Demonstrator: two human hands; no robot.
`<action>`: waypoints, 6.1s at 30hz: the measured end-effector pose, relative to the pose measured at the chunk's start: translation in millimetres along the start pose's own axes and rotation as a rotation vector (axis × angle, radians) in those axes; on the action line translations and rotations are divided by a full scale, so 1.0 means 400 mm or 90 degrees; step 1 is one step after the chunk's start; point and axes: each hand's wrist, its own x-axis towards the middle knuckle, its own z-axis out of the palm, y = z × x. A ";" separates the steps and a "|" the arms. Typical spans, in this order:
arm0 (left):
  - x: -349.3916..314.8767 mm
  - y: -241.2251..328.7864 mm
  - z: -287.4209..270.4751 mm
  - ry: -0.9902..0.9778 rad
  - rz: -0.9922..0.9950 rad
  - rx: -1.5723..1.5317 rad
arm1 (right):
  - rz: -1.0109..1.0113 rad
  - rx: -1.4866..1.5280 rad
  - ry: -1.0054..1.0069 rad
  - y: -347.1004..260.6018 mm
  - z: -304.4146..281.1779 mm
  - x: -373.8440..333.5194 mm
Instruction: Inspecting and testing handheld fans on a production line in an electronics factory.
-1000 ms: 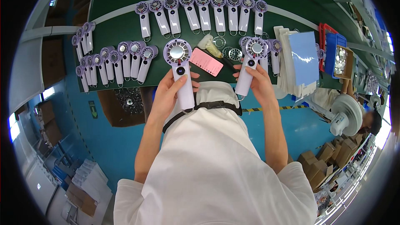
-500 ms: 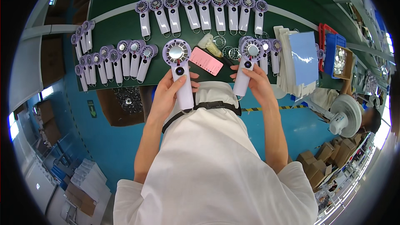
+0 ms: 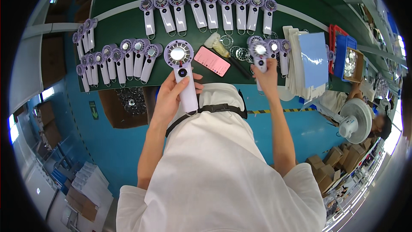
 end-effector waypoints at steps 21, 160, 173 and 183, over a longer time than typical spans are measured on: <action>-0.047 -0.002 -0.033 0.046 0.016 -0.019 | 0.075 0.095 -0.186 0.055 0.105 0.114; 0.629 0.320 -1.285 0.503 0.262 0.891 | -0.027 0.093 -0.270 -0.373 1.769 0.248; 0.464 0.480 -1.228 0.272 0.185 0.116 | -0.004 0.252 -0.517 -0.589 1.434 0.185; 0.175 0.419 -0.882 0.002 0.121 -0.169 | 0.200 0.381 -0.460 -0.597 0.964 -0.036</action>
